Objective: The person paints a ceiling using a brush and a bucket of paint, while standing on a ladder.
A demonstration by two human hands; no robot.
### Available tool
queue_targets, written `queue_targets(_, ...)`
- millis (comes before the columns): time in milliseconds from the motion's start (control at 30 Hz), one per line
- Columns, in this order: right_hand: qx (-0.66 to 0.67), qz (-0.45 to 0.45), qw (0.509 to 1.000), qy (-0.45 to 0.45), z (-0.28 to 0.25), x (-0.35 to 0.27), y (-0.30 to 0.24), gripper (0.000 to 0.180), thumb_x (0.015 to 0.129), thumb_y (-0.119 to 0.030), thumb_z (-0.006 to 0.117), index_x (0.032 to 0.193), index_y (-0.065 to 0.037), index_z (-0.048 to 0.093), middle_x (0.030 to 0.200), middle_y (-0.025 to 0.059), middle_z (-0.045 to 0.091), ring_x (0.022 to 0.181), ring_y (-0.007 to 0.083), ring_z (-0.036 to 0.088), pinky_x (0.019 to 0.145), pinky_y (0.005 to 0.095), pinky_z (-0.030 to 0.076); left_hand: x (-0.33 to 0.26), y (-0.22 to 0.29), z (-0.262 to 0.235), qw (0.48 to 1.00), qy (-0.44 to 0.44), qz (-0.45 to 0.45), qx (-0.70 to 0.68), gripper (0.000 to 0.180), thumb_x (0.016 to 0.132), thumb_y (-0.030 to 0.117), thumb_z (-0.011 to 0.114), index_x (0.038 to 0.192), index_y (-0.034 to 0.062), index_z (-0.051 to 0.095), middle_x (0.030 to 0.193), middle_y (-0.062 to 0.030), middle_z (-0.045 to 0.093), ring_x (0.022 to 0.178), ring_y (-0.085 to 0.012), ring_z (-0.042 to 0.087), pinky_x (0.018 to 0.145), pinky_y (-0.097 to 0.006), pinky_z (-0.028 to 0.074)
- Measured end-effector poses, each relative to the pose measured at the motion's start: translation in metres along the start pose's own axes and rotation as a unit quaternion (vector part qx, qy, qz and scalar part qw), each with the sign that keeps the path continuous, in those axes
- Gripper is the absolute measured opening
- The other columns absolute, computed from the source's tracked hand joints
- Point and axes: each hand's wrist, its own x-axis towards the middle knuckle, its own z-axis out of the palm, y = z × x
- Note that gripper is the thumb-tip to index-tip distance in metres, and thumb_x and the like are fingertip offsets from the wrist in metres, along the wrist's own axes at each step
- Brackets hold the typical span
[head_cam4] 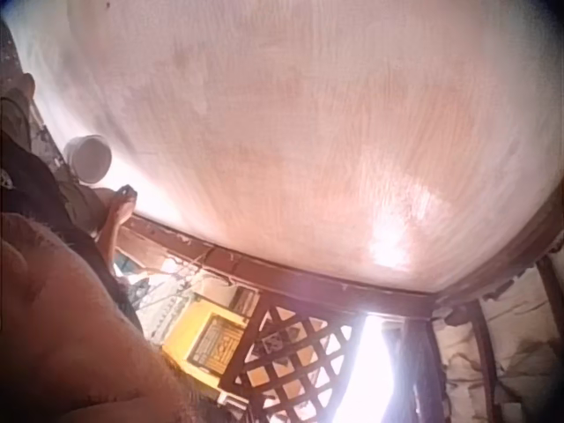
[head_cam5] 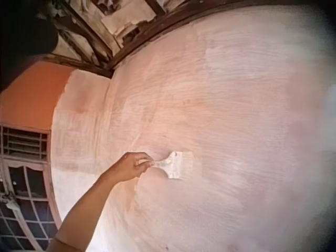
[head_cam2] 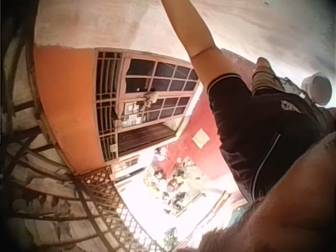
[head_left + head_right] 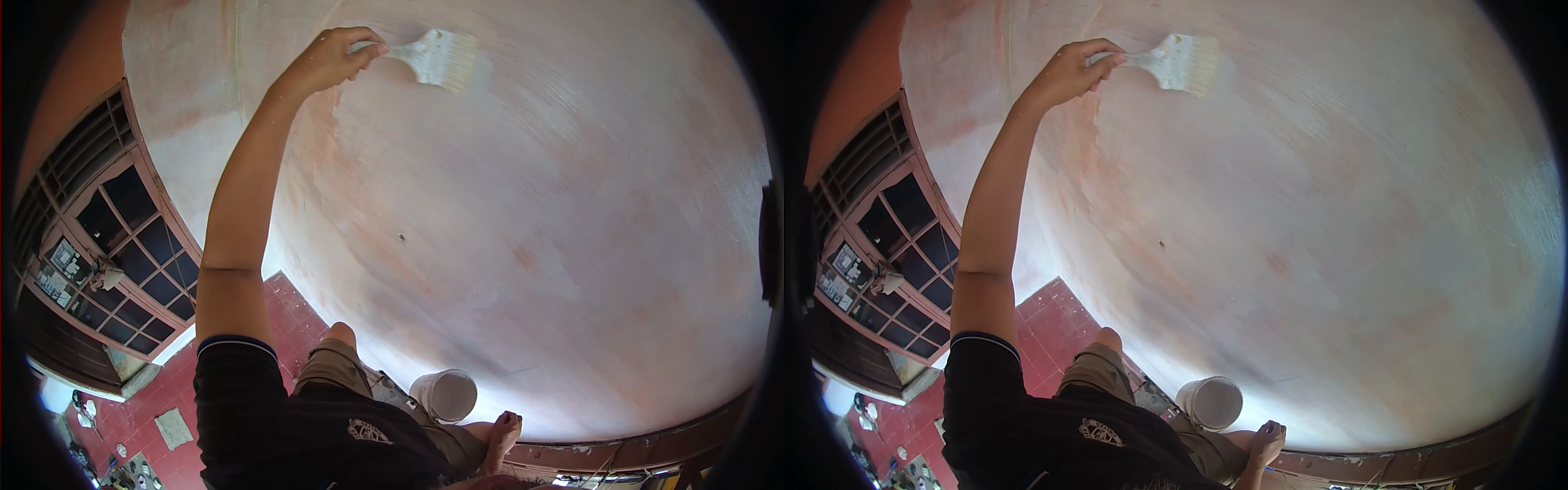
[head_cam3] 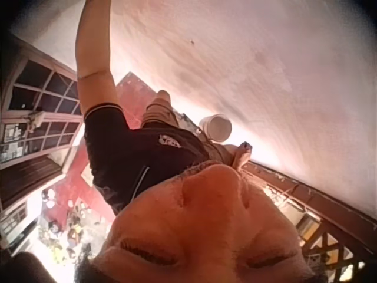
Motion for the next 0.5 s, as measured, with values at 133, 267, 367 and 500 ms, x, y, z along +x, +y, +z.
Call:
queue_targets(133, -0.001, 0.006, 1.0, -0.009, 0.004, -0.001, 0.005, 0.011, 0.088, -0.01, 0.063, 0.084, -0.001, 0.068, 0.086, 0.0187, 0.063, 0.079, 0.0393, 0.063, 0.073, 0.0509, 0.05, 0.031, -0.052, -0.041, 0.995, 0.049, -0.046, 0.071, 0.034, 0.101, 0.041, 0.065, 0.113, 0.0097, 0.073, 0.072, -0.0009, 0.061, 0.057, -0.0088, 0.056, 0.052, -0.028, 0.046)
queue_targets(267, -0.007, 0.01, 1.0, -0.016, -0.005, 0.001, -0.005, 0.011, 0.088, -0.011, 0.063, 0.084, -0.002, 0.068, 0.088, 0.0185, 0.064, 0.081, 0.0396, 0.064, 0.074, 0.0513, 0.05, 0.045, -0.088, -0.067, 0.956, 0.15, 0.011, 0.253, 0.037, 0.103, 0.035, 0.058, 0.108, 0.0006, 0.07, 0.092, -0.0216, 0.074, 0.082, -0.0388, 0.072, 0.077, -0.047, 0.056)
queue_targets(367, 0.0, 0.009, 1.0, -0.008, 0.003, -0.001, 0.008, 0.011, 0.088, -0.011, 0.063, 0.084, -0.002, 0.068, 0.089, 0.0181, 0.064, 0.081, 0.0397, 0.064, 0.074, 0.0513, 0.05, 0.051, -0.073, -0.04, 0.925, 0.147, -0.07, 0.343, 0.033, 0.103, 0.029, 0.056, 0.108, -0.0013, 0.07, 0.104, -0.0243, 0.073, 0.097, -0.0434, 0.071, 0.084, -0.051, 0.056)
queue_targets(500, 0.006, 0.009, 1.0, 0.001, 0.003, -0.001, 0.008, 0.011, 0.088, -0.011, 0.063, 0.084, -0.002, 0.068, 0.09, 0.018, 0.065, 0.082, 0.0398, 0.064, 0.075, 0.0514, 0.05, 0.027, -0.01, 0.023, 0.945, 0.142, 0.003, 0.295, 0.03, 0.102, 0.023, 0.055, 0.1, -0.0051, 0.067, 0.098, -0.0288, 0.071, 0.093, -0.045, 0.07, 0.082, -0.052, 0.056)
